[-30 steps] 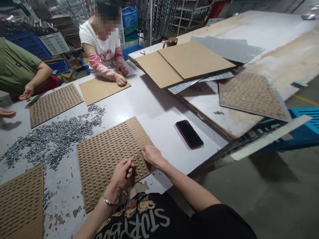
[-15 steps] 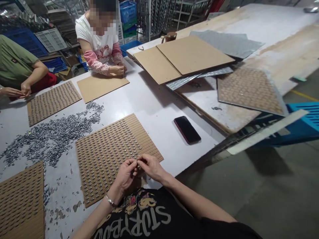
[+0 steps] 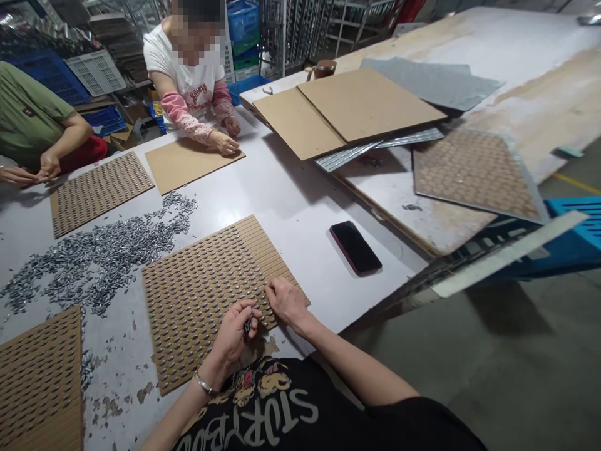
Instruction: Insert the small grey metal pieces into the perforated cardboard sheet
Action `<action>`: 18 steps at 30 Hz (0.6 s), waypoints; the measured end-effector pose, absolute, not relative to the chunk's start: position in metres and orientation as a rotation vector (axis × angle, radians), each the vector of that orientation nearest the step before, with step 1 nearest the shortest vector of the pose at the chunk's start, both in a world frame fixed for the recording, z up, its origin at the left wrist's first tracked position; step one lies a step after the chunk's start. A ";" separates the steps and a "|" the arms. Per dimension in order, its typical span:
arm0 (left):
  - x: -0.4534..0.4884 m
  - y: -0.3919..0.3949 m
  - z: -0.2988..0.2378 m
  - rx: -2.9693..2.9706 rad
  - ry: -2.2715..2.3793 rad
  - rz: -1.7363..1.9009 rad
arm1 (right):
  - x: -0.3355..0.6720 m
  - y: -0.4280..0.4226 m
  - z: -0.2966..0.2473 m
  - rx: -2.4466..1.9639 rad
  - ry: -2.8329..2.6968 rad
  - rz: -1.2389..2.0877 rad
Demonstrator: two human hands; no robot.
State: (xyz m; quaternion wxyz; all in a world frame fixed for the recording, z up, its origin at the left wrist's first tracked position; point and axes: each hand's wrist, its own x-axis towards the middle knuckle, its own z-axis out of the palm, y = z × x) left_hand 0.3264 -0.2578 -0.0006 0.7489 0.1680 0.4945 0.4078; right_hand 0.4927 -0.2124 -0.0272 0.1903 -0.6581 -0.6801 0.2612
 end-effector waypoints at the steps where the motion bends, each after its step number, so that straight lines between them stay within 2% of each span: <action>1: 0.326 -0.259 -0.001 0.385 1.085 0.886 | 0.490 -0.213 -0.030 -1.897 -1.920 0.705; 5: 0.327 -0.259 0.000 0.419 1.121 0.888 | 0.486 -0.216 -0.035 -2.025 -1.923 0.592; 18: 0.322 -0.263 -0.005 0.385 1.067 0.904 | 0.495 -0.192 -0.026 -1.936 -2.011 0.648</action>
